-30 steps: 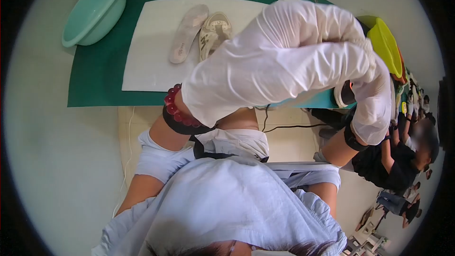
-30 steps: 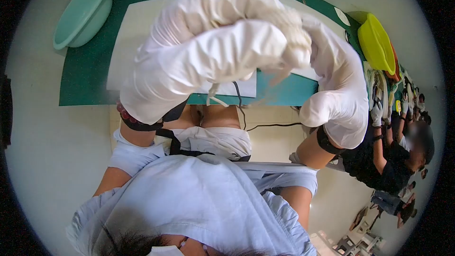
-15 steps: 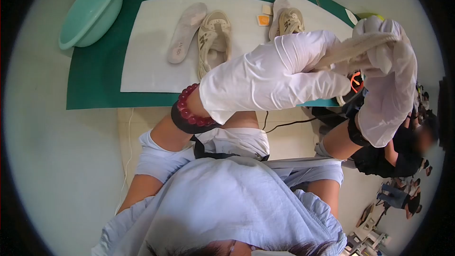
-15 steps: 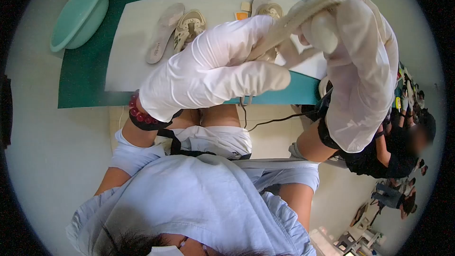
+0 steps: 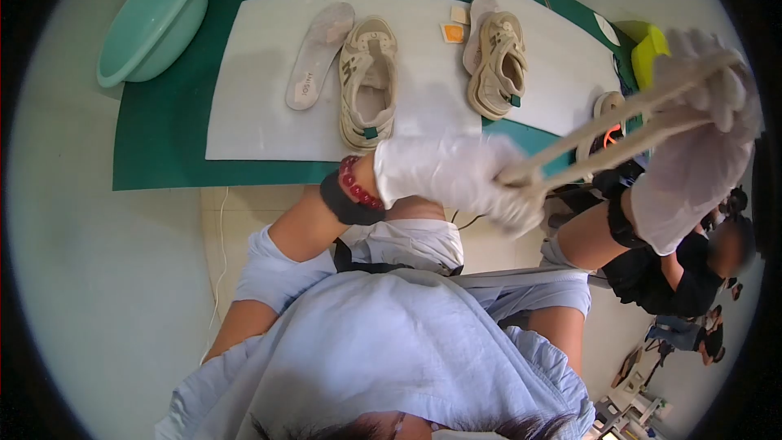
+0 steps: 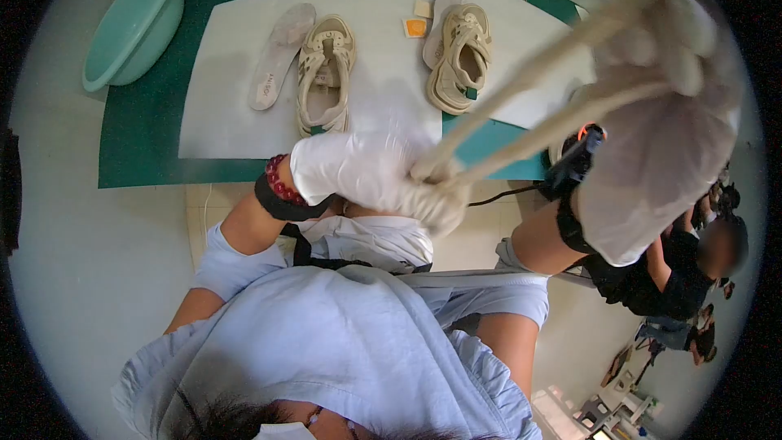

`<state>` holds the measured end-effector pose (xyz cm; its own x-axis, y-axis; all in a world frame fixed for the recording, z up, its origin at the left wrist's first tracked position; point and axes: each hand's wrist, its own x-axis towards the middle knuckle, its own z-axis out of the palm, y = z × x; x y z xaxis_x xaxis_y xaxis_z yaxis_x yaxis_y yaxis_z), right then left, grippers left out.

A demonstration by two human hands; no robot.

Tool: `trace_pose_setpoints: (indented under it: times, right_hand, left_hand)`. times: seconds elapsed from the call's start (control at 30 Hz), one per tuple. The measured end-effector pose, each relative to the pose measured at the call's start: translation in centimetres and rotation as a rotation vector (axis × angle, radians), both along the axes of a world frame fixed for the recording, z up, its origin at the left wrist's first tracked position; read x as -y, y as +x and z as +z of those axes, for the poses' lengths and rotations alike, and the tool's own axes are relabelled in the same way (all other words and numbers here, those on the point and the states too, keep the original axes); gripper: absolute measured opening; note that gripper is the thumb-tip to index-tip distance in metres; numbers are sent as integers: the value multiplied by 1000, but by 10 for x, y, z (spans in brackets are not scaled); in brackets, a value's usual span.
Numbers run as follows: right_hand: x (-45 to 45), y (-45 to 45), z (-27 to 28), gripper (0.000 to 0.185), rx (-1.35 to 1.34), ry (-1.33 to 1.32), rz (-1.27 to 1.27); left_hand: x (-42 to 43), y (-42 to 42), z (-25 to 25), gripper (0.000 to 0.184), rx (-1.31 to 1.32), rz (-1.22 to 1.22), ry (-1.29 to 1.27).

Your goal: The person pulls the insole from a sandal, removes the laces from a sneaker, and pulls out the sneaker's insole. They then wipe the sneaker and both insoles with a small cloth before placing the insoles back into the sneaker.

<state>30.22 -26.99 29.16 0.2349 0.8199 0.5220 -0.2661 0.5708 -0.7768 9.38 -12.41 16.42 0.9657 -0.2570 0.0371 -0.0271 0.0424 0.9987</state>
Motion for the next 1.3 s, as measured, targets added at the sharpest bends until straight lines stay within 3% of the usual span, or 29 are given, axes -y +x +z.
trace_pose_setpoints:
  times: [0.03,0.13,0.23,0.37,0.47,0.53,0.6,0.63,0.67,0.7,0.73,0.77,0.83,0.87,0.9,0.93,1.03,1.17,1.3]
  right_hand:
    - [1,13,2,27,29,93,37]
    - [39,60,7,24,-45,121,-211]
    - [72,106,2,26,-82,149,-312]
    - [126,186,-34,26,-229,81,-393]
    - [129,184,-69,26,-328,-84,-342]
    - [107,156,-98,25,-297,-88,-412]
    - [88,139,-133,27,-204,-289,-801]
    - [90,139,-146,26,-159,-339,-702]
    - [93,139,-159,26,-117,-387,-601]
    - [81,118,-167,26,-195,-411,-884]
    - [85,125,-175,26,-218,-404,-840]
    - [94,140,-184,26,-239,-392,-797]
    - [110,155,-186,25,-247,-359,-648]
    - [111,159,-185,24,-261,-350,-723]
    - [111,158,-181,23,-274,-341,-800]
    - [111,158,-179,22,-286,-333,-878]
    - [146,222,-185,26,-351,-302,-765]
    - [143,219,-169,19,-341,-273,-815]
    - [140,210,-162,13,-326,-200,-663]
  left_hand:
    - [-4,-10,-2,32,-111,-70,149]
    - [-12,-34,-33,28,-167,-231,96]
    - [-28,-68,-48,24,-345,-157,-22]
    - [-36,-120,-64,23,-370,199,-408]
    - [-40,-142,-53,25,-262,488,-325]
    - [-40,-148,-59,31,-81,667,-457]
    - [-45,-151,-60,32,51,786,-619]
    - [-56,-152,-57,36,123,639,-790]
    - [-57,-151,-53,38,102,650,-945]
    - [-54,-145,-43,40,80,658,-1101]
    - [-53,-139,-36,42,56,666,-1257]
    - [-55,-135,-40,52,124,584,-1171]
    - [-51,-127,-42,54,23,651,-1111]
    - [-50,-123,-44,56,-27,681,-1081]
    - [-50,-119,-55,61,42,498,-1168]
    - [-47,-115,-54,61,28,504,-1154]
    - [-36,-104,-60,62,-6,474,-1174]
    - [-38,-103,-71,61,-83,420,-1187]
    - [-37,-101,-70,58,-116,384,-1238]
